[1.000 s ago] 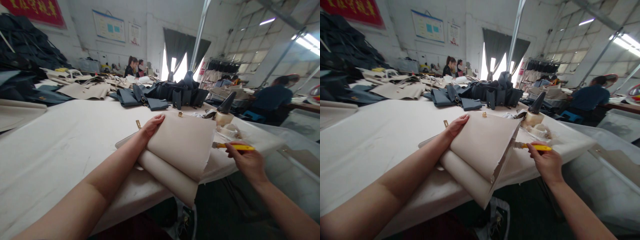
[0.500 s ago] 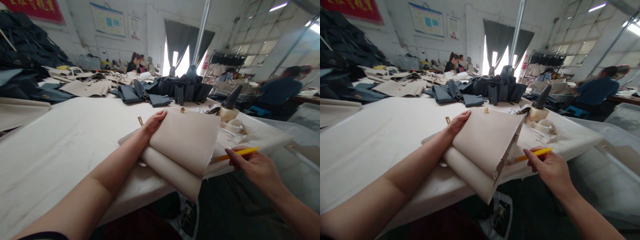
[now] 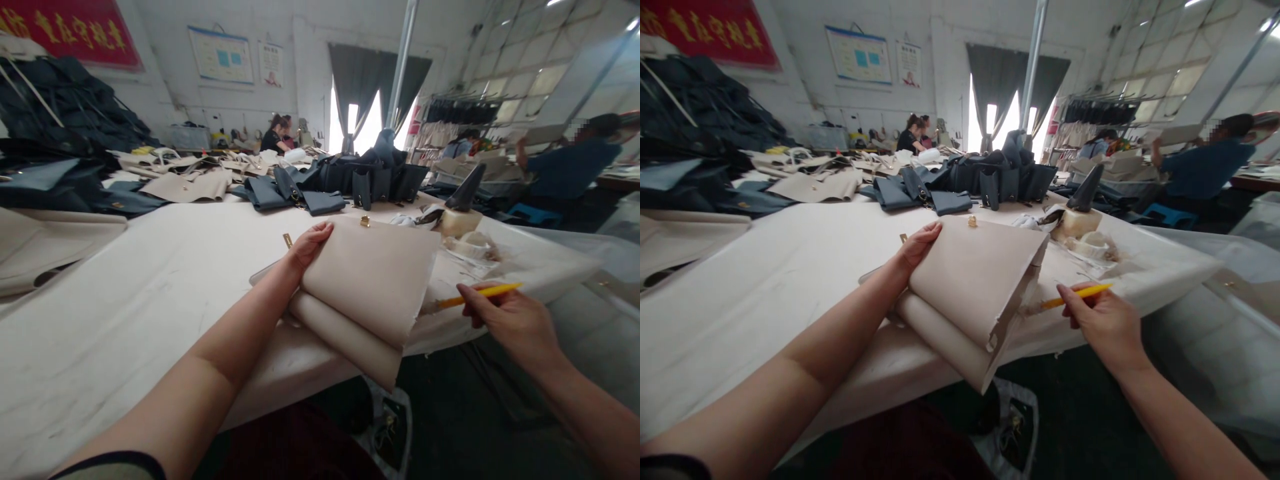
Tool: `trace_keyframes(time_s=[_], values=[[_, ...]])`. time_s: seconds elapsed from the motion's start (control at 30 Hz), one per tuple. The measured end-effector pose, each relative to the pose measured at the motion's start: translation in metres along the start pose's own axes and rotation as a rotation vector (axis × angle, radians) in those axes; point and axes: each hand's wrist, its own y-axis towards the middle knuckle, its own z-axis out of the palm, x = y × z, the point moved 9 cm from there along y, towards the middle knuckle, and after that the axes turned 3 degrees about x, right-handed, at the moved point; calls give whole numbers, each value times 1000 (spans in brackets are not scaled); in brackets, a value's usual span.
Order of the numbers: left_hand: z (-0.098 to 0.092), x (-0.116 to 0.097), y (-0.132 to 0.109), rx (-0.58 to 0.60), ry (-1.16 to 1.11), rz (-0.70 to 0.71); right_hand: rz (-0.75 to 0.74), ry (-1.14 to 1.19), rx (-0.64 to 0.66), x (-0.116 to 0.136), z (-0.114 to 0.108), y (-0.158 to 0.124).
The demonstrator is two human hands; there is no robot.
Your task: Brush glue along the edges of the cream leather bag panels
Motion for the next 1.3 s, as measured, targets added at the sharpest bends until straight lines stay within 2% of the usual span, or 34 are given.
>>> trace_keyframes(time_s=[0.1,0.23,0.37,0.47,0.63,0.77,0.83,0.9,1.03,1.1,1.17,1.3], values=[[-6,1,-14,-17,5,-37,-46,-20,17,2,6,-13],[-14,-5,-36,-39,4,-78,-108,-43,-93,4,3,-37],[-9,-14,-55,-26,12,-84,-109,-20,-117,3,2,-45],[-6,-13,-66,-26,6,-104,-94,19,-105,1,0,-47],[-7,-6,-81,-32,-10,-127,-22,110,10,4,7,-64],[-14,-6,-86,-83,-19,-78,114,176,178,11,24,-89],[-18,-6,-86,-111,-25,-50,135,176,211,13,29,-95],[-19,-6,-85,-123,-27,-32,119,144,186,12,28,-93],[-20,-4,-87,-117,-18,-33,119,55,37,2,16,-77],[-20,-3,-89,-106,-15,-40,130,44,5,-1,12,-75],[-20,-3,-90,-98,-13,-46,132,45,67,-1,16,-79],[-22,0,-91,-115,-12,-68,147,83,279,0,38,-99]])
